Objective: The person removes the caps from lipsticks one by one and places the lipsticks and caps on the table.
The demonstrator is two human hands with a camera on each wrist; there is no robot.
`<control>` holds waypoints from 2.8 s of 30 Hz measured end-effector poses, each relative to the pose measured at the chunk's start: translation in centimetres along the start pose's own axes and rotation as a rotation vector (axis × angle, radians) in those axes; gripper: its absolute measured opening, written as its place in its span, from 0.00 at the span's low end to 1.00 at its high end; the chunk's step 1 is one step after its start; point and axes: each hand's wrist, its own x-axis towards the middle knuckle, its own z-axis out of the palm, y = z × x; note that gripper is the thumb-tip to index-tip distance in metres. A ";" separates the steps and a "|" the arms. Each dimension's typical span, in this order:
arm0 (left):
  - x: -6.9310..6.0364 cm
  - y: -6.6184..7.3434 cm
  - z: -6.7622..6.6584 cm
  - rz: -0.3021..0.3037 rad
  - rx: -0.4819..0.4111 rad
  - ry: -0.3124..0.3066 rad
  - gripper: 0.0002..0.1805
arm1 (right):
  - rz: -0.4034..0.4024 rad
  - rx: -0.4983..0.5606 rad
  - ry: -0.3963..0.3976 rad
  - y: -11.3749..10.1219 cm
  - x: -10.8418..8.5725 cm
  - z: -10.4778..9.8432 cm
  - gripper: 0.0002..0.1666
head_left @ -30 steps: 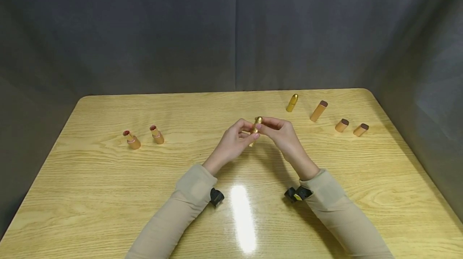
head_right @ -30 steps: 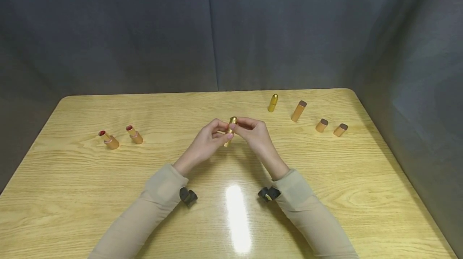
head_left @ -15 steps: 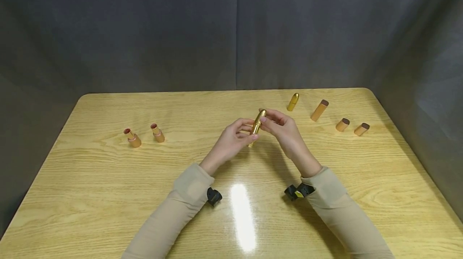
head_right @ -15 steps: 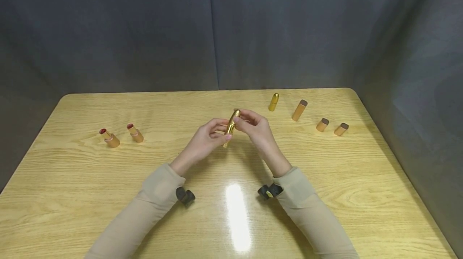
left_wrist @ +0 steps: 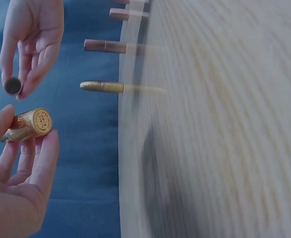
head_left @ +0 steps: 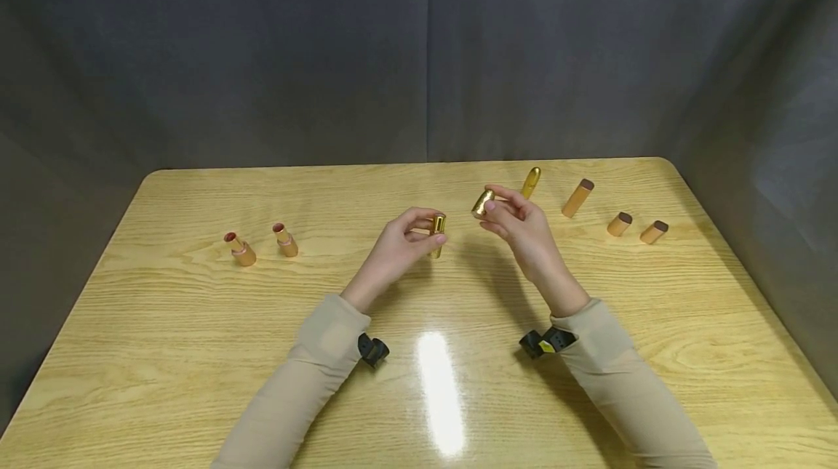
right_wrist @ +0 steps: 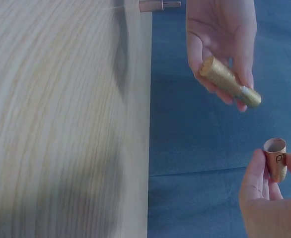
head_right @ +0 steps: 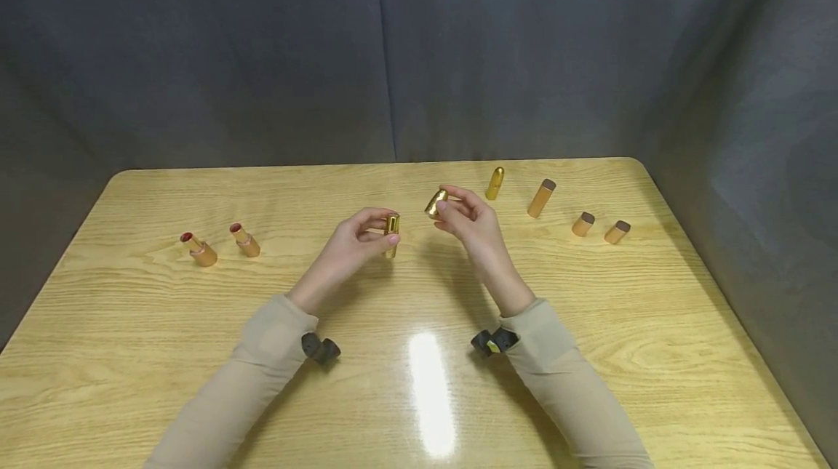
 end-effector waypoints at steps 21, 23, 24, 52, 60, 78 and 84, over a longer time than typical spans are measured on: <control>-1.4 -0.9 -5.1 -0.047 -0.009 0.093 0.25 | -0.008 0.021 0.017 -0.7 -0.1 -1.3 0.18; -1.5 -1.2 -5.6 -0.053 -0.004 0.103 0.25 | -0.003 0.023 0.016 -0.7 0.0 -1.4 0.17; -1.6 -1.4 -5.9 -0.055 -0.004 0.107 0.25 | 0.000 0.022 0.016 -0.7 0.0 -1.5 0.16; -2.0 -3.4 -8.7 -0.106 -0.003 0.195 0.23 | -0.031 -0.050 0.071 -1.2 -0.4 -4.3 0.13; -2.3 -3.8 -9.2 -0.134 0.002 0.190 0.23 | -0.053 -0.026 0.074 -1.3 -0.6 -5.4 0.13; -2.2 -4.5 -9.6 -0.163 0.000 0.213 0.21 | -0.058 -0.007 0.094 -1.8 -1.1 -7.2 0.13; -2.1 -4.6 -9.8 -0.174 -0.003 0.213 0.22 | -0.083 -0.015 0.119 -1.8 -1.2 -7.7 0.14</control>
